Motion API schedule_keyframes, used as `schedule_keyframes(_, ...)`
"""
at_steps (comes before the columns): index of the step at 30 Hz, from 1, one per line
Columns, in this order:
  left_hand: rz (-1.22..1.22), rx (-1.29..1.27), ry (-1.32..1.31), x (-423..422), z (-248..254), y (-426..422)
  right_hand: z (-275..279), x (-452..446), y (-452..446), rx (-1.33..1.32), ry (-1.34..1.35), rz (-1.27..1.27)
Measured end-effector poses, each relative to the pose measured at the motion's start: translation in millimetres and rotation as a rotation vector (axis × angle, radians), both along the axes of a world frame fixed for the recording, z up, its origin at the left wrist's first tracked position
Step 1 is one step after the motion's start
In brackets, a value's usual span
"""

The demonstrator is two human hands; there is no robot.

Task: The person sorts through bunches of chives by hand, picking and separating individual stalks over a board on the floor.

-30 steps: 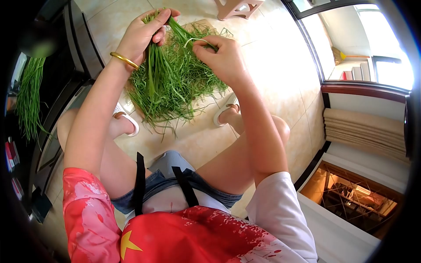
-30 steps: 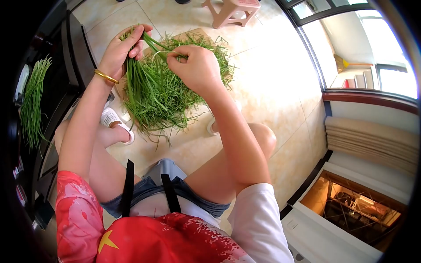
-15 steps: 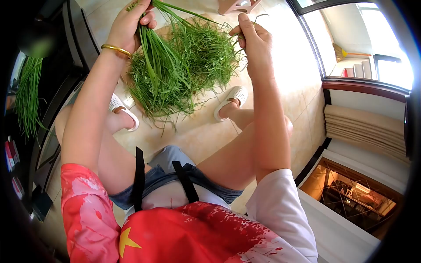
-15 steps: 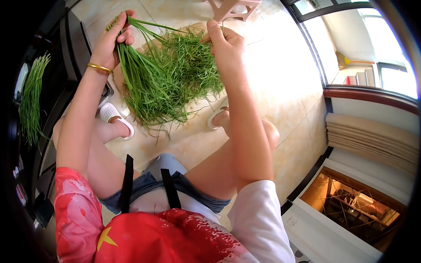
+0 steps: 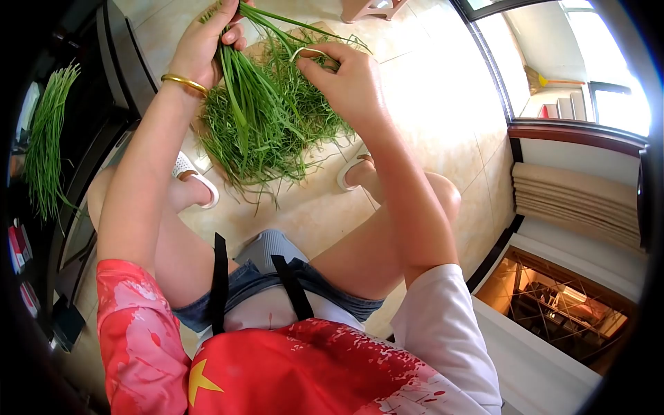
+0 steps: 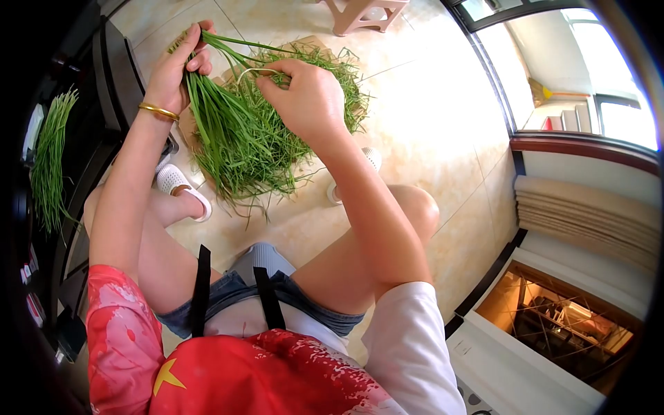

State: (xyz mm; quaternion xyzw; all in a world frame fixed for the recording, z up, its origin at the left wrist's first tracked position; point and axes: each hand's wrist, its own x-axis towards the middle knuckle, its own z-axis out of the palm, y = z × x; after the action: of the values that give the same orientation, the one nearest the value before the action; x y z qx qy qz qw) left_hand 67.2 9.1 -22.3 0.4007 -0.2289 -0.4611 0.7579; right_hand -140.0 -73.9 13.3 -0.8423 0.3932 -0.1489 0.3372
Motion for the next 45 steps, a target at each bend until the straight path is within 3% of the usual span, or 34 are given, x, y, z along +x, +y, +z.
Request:
schedule_keyframes(4,-0.006,-0.025,0.021,-0.4,2.4,0.7,-6.1,4.0,-0.8,0.009,-0.014,0.042)
schedule_keyframes(6,0.057,0.038,0.012,0.8,4.5,0.0,-6.8,5.8,0.4,0.182,-0.287,0.037)
schedule_keyframes(7,0.116,0.102,0.004,1.1,5.7,-0.4,-1.6,3.4,-0.8,0.18,-0.288,0.04)
schedule_keyframes(9,0.141,0.155,-0.105,-0.5,6.9,-0.4,14.3,-5.6,-4.2,0.749,-0.328,0.022)
schedule_keyframes(10,0.163,0.211,-0.213,-2.6,8.7,-0.3,15.5,-6.3,-3.7,0.745,-0.329,0.024)
schedule_keyframes(14,-0.085,0.112,-0.423,-10.6,-0.6,-3.3,16.8,-9.0,-4.8,0.908,-0.291,0.098)
schedule_keyframes(16,-0.123,0.179,-0.407,-26.5,12.6,2.1,16.4,-8.9,-3.5,0.97,-0.263,0.159)
schedule_keyframes(18,-0.371,0.145,-0.295,-36.2,16.0,5.7,15.4,-7.8,1.1,1.071,-0.259,0.204)
schedule_keyframes(22,-0.472,0.17,-0.215,-48.6,23.4,9.6,8.3,-4.9,1.2,1.165,-0.168,0.237)
schedule_keyframes(27,-0.401,0.261,-0.25,-52.4,12.2,4.9,10.7,-2.2,5.6,1.076,-0.045,0.26)
schedule_keyframes(33,-0.15,0.038,0.037,-30.1,18.0,1.5,9.4,-5.3,7.5,0.91,0.076,0.337)
schedule_keyframes(35,-0.107,0.016,0.057,-23.5,21.6,2.2,-7.4,-8.0,4.3,0.671,0.188,0.364)
schedule_keyframes(36,-0.067,-0.007,0.078,-20.3,21.2,2.3,-23.5,-13.7,0.0,0.673,0.189,0.366)
schedule_keyframes(38,-0.048,-0.002,0.079,-12.8,19.7,2.7,-52.1,-28.1,-13.1,0.041,0.485,0.474)
schedule_keyframes(40,-0.011,0.008,0.064,-8.3,21.9,3.8,-37.3,-30.5,-21.7,-0.077,0.899,0.234)
schedule_keyframes(42,-0.028,-0.007,0.065,-6.7,18.2,4.6,-46.5,-48.8,-53.4,-0.119,0.957,0.067)
schedule_keyframes(45,-0.077,0.016,0.042,-13.1,19.2,5.8,-26.7,-77.4,-85.2,-0.201,0.78,-0.155)
